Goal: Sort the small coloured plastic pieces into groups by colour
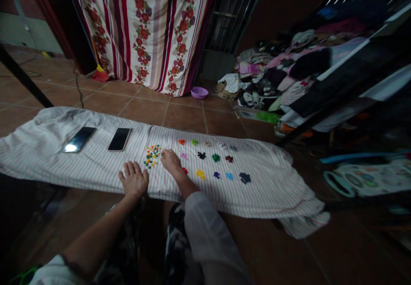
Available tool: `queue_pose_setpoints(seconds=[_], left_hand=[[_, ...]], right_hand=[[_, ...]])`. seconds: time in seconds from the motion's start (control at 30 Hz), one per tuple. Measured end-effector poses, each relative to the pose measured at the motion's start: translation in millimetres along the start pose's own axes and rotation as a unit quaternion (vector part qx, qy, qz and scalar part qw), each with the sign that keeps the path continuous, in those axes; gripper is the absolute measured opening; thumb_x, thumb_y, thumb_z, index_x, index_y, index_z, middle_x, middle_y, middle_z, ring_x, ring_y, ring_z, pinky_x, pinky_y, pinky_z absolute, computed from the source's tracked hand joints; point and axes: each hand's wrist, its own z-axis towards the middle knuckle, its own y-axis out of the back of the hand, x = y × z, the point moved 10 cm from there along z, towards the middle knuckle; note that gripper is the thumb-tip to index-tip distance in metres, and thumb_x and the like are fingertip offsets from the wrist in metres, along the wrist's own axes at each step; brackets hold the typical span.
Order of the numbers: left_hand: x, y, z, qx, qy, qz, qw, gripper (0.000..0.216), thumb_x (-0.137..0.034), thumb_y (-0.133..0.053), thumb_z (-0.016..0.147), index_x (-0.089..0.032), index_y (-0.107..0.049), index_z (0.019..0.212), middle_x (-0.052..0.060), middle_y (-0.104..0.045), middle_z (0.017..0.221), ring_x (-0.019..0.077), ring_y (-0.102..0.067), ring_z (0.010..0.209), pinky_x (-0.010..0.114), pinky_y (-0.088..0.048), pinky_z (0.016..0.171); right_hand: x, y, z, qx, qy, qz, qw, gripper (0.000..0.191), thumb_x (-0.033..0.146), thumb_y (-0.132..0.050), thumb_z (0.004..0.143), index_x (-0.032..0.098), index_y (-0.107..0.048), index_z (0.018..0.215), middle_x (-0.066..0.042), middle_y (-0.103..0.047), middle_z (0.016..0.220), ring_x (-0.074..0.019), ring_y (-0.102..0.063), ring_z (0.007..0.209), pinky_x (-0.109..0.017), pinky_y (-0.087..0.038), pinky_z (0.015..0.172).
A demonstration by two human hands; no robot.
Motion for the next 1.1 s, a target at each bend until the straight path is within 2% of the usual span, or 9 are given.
queue_pose_setpoints(seconds=[0.2, 0.53, 0.7, 0.93, 1.1], left_hand=[[-0.3, 1.3, -0.8, -0.010, -0.003, -0.003, 1.000, 0.064, -0.037, -0.030, 0.088, 0.002, -0.041, 0.138, 0.026, -0.036, 0.147, 0.0363, -0.020, 0.142, 0.059, -0.015, 0.112], [-0.9, 1.8, -1.3, 0.005, -0.003, 0.025, 1.000, 0.063, -0.038, -0.029, 0.089, 0.000, -0.040, 0.138, 0.024, -0.035, 0.147, 0.0357, -0.021, 0.142, 0.058, -0.017, 0.112], [-0.7, 2.3, -1.7, -0.006, -0.003, 0.023, 1.000, 0.063, -0.038, -0.028, 0.089, 0.000, -0.042, 0.137, 0.025, -0.036, 0.147, 0.0358, -0.023, 0.141, 0.058, -0.017, 0.112], [-0.3, 0.7, -1.5, -0.005, -0.004, 0.023, 1.000, 0.063, -0.037, -0.029, 0.088, 0.000, -0.042, 0.137, 0.025, -0.036, 0.147, 0.0357, -0.023, 0.141, 0.058, -0.017, 0.112], [-2.0, 4.1, -2.2, -0.005, -0.006, 0.027, 1.000, 0.063, -0.037, -0.029, 0.088, 0.001, -0.042, 0.137, 0.025, -0.036, 0.147, 0.0363, -0.024, 0.140, 0.058, -0.018, 0.111]], right_hand=[[-25.8, 25.5, -7.6, -0.032, -0.010, 0.004, 0.999, 0.027, 0.012, -0.050, 0.081, 0.020, -0.068, 0.101, -0.005, -0.063, 0.097, -0.0153, -0.057, 0.090, -0.023, -0.042, 0.081], [-100.5, 83.2, -26.5, -0.114, -0.075, -0.017, 0.991, 0.028, 0.011, -0.048, 0.078, 0.019, -0.069, 0.094, -0.004, -0.065, 0.090, -0.0152, -0.058, 0.085, -0.024, -0.042, 0.079], [-137.5, 109.7, -40.2, -0.138, -0.129, -0.049, 0.981, 0.027, 0.013, -0.048, 0.078, 0.019, -0.067, 0.097, -0.004, -0.067, 0.088, -0.0151, -0.058, 0.081, -0.024, -0.042, 0.076], [-191.1, 146.0, -60.8, -0.152, -0.224, -0.108, 0.957, 0.026, 0.015, -0.047, 0.081, 0.018, -0.066, 0.100, -0.007, -0.069, 0.095, -0.0169, -0.060, 0.086, -0.024, -0.040, 0.073], [-212.0, 159.2, -66.8, -0.145, -0.245, -0.144, 0.948, 0.029, 0.017, -0.043, 0.086, 0.019, -0.069, 0.100, -0.008, -0.069, 0.096, -0.0174, -0.061, 0.087, -0.025, -0.040, 0.074]])
